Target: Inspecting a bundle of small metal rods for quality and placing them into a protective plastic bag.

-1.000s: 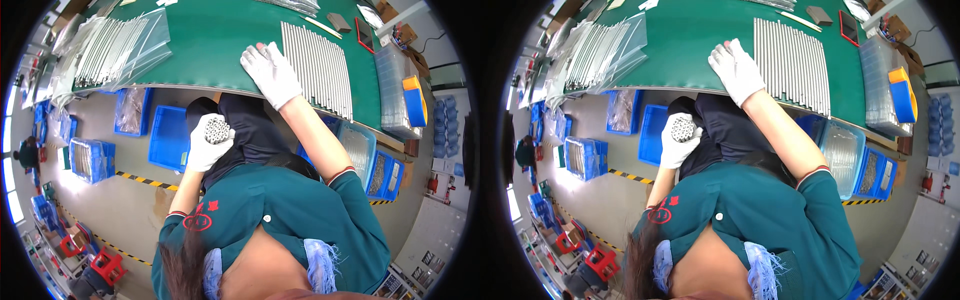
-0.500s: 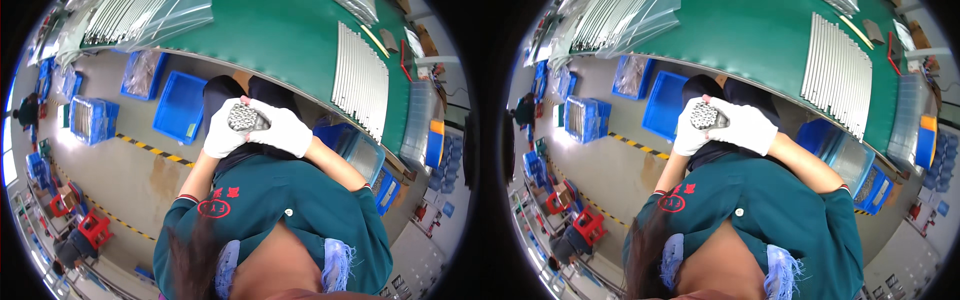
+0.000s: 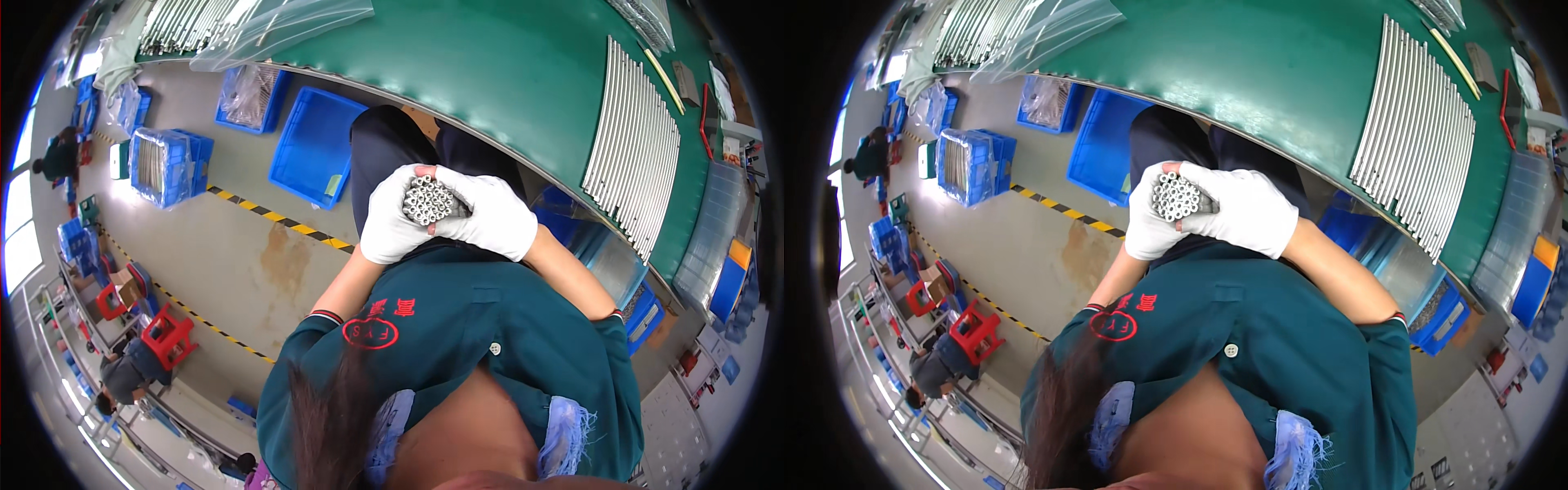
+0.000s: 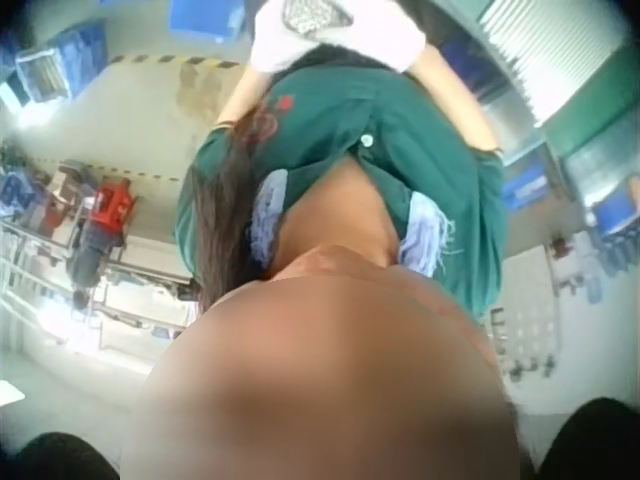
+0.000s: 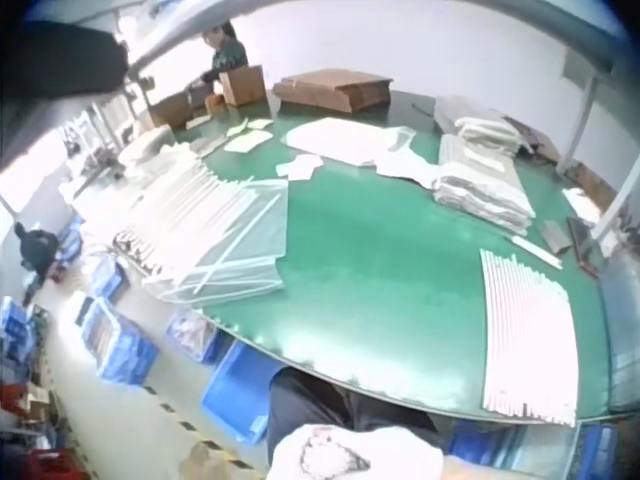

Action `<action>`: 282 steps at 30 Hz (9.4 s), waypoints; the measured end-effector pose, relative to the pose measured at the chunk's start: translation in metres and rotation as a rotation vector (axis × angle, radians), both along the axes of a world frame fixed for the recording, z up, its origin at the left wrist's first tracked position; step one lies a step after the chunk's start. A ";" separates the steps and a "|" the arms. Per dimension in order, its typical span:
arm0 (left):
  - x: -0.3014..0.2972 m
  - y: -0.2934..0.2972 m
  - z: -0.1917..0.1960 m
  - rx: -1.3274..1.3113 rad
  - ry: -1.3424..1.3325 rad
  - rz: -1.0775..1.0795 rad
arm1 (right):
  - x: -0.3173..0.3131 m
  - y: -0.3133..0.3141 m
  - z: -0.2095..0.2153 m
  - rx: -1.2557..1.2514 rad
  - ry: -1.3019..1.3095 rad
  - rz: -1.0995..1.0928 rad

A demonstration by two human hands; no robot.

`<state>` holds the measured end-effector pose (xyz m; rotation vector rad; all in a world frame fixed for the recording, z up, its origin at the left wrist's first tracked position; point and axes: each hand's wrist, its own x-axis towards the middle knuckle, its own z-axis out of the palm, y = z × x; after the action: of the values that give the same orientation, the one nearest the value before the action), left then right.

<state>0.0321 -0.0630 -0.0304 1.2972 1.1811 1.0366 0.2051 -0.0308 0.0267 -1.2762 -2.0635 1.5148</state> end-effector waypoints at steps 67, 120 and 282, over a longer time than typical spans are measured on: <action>-0.042 0.048 0.003 -0.083 -0.062 -0.877 | -0.001 -0.006 -0.019 -0.053 0.019 0.249; -0.045 0.044 -0.003 -0.484 -0.222 -0.763 | 0.001 -0.024 -0.042 -0.041 0.122 0.017; -0.003 0.161 0.101 0.528 1.322 -0.197 | 0.042 0.072 -0.006 -1.068 1.815 -0.428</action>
<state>0.0287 0.0983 0.0706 2.6376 1.6788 0.2185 0.2475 0.0410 0.0212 -0.0174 0.1707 2.0962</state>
